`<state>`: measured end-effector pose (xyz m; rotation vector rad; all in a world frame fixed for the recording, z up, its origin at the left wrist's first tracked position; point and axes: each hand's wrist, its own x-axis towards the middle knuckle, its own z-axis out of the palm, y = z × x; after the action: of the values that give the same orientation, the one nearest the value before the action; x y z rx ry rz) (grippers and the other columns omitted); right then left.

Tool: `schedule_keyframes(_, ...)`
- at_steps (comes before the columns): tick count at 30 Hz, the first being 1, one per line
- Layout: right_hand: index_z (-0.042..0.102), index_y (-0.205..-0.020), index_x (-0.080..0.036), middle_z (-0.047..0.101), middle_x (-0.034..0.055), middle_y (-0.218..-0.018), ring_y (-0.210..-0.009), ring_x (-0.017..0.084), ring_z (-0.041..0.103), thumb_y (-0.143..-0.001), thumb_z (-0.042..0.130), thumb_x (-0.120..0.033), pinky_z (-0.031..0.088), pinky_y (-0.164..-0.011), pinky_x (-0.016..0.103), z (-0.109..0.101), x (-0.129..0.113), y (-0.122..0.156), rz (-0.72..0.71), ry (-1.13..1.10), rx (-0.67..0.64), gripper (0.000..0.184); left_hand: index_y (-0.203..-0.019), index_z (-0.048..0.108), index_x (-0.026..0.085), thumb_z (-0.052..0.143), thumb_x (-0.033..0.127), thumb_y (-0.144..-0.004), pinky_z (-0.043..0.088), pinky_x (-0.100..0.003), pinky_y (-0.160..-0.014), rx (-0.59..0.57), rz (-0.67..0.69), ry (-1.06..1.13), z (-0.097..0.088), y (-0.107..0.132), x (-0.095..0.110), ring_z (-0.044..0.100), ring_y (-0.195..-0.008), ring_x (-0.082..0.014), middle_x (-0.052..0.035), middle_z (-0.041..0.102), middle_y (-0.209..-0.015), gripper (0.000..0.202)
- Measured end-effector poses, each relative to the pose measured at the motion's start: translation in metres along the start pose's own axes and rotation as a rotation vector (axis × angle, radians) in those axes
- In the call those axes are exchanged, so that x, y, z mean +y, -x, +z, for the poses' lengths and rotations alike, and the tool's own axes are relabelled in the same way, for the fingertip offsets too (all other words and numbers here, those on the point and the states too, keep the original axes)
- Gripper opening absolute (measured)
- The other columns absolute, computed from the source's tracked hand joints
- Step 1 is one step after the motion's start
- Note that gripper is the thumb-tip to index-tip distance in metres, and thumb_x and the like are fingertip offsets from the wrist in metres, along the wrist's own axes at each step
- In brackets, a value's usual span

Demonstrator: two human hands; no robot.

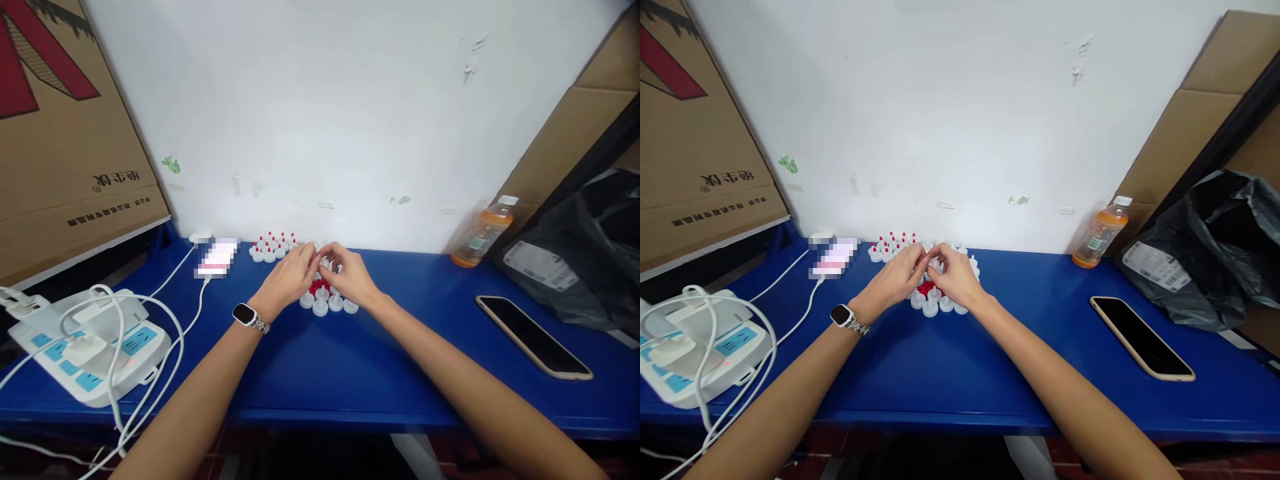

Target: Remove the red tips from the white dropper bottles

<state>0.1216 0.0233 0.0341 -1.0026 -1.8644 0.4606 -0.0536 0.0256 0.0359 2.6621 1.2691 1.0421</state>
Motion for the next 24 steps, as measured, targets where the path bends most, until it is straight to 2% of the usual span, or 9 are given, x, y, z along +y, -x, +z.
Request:
schedule_keyframes(2, 0.061, -0.097, -0.021, 0.066, -0.0012, -0.082, -0.07, 0.015, 0.058, -0.082, 0.061, -0.025, 0.049, -0.068, 0.028, -0.003, -0.003, 0.007, -0.021, -0.019, 0.048, 0.016, -0.096, 0.05, 0.02, 0.028, 0.033, -0.108, 0.046, -0.037, -0.084, -0.01, 0.058, -0.061, 0.003, -0.002, 0.004, 0.057, -0.092, -0.0229, -0.0078, 0.059, -0.097, 0.028)
schedule_keyframes(4, 0.059, -0.099, -0.021, 0.066, -0.0001, -0.086, -0.073, 0.015, 0.059, -0.083, 0.06, -0.023, 0.05, -0.07, 0.029, -0.005, -0.004, 0.008, -0.07, -0.013, 0.083, 0.016, -0.092, 0.051, 0.02, 0.029, 0.032, -0.108, 0.045, -0.036, -0.083, -0.002, 0.063, -0.025, 0.007, -0.004, 0.006, 0.056, -0.088, -0.0221, -0.0067, 0.059, -0.092, 0.029)
schedule_keyframes(10, 0.057, -0.105, -0.021, 0.065, 0.0095, -0.107, -0.098, 0.022, 0.063, -0.091, 0.05, -0.012, 0.052, -0.089, 0.036, -0.006, -0.002, 0.005, -0.301, 0.203, 0.159, 0.018, -0.079, 0.049, 0.02, 0.033, 0.039, -0.106, 0.039, -0.03, -0.066, 0.131, -0.271, 0.432, 0.022, -0.015, 0.014, 0.047, -0.064, -0.0148, 0.0, 0.054, -0.07, 0.038)
schedule_keyframes(13, 0.058, -0.103, -0.021, 0.063, 0.0121, -0.11, -0.105, 0.025, 0.061, -0.091, 0.046, -0.007, 0.051, -0.092, 0.039, -0.003, -0.001, 0.004, -0.361, 0.29, 0.178, 0.021, -0.073, 0.047, 0.02, 0.04, 0.043, -0.102, 0.035, -0.028, -0.059, 0.159, -0.36, 0.63, 0.027, -0.019, 0.018, 0.042, -0.061, -0.0131, 0.0008, 0.049, -0.067, 0.038)
schedule_keyframes(16, 0.06, -0.102, -0.02, 0.063, 0.0127, -0.111, -0.104, 0.026, 0.06, -0.092, 0.045, -0.005, 0.051, -0.092, 0.04, 0.003, -0.003, 0.003, -0.383, 0.382, 0.19, 0.023, -0.068, 0.043, 0.02, 0.046, 0.042, -0.098, 0.027, -0.026, -0.052, 0.151, -0.455, 0.816, 0.028, -0.02, 0.023, 0.033, -0.055, -0.0106, 0.0034, 0.039, -0.061, 0.037)
schedule_keyframes(19, 0.062, -0.098, -0.019, 0.064, 0.0134, -0.11, -0.102, 0.026, 0.06, -0.093, 0.044, -0.006, 0.051, -0.089, 0.04, 0.004, -0.002, 0.003, -0.399, 0.449, 0.211, 0.022, -0.065, 0.035, 0.022, 0.049, 0.036, -0.094, 0.02, -0.024, -0.047, 0.117, -0.567, 1.022, 0.022, -0.019, 0.028, 0.023, -0.049, -0.0085, 0.0068, 0.027, -0.058, 0.035)
schedule_keyframes(21, 0.063, -0.094, -0.018, 0.063, 0.0134, -0.108, -0.099, 0.025, 0.06, -0.091, 0.044, -0.005, 0.051, -0.086, 0.038, -0.002, 0.003, 0.002, -0.376, 0.456, 0.244, 0.024, -0.063, 0.029, 0.023, 0.048, 0.031, -0.093, 0.02, -0.024, -0.047, 0.117, -0.633, 1.109, 0.012, -0.018, 0.025, 0.02, -0.048, -0.0081, 0.008, 0.022, -0.057, 0.036)
schedule_keyframes(23, 0.063, -0.089, -0.018, 0.062, 0.0122, -0.104, -0.094, 0.024, 0.06, -0.088, 0.043, -0.003, 0.05, -0.081, 0.036, -0.014, 0.011, 0.002, -0.304, 0.433, 0.309, 0.025, -0.062, 0.025, 0.024, 0.044, 0.028, -0.093, 0.026, -0.024, -0.049, 0.165, -0.649, 1.071, 0.0, -0.016, 0.015, 0.021, -0.048, -0.0089, 0.0076, 0.021, -0.055, 0.037)
schedule_keyframes(24, 0.063, -0.088, -0.019, 0.062, 0.0111, -0.102, -0.093, 0.023, 0.06, -0.086, 0.044, -0.003, 0.05, -0.079, 0.035, -0.02, 0.016, 0.002, -0.255, 0.41, 0.349, 0.025, -0.062, 0.025, 0.024, 0.043, 0.029, -0.094, 0.03, -0.025, -0.051, 0.185, -0.607, 0.989, -0.005, -0.014, 0.009, 0.026, -0.049, -0.0098, 0.0066, 0.024, -0.056, 0.037)
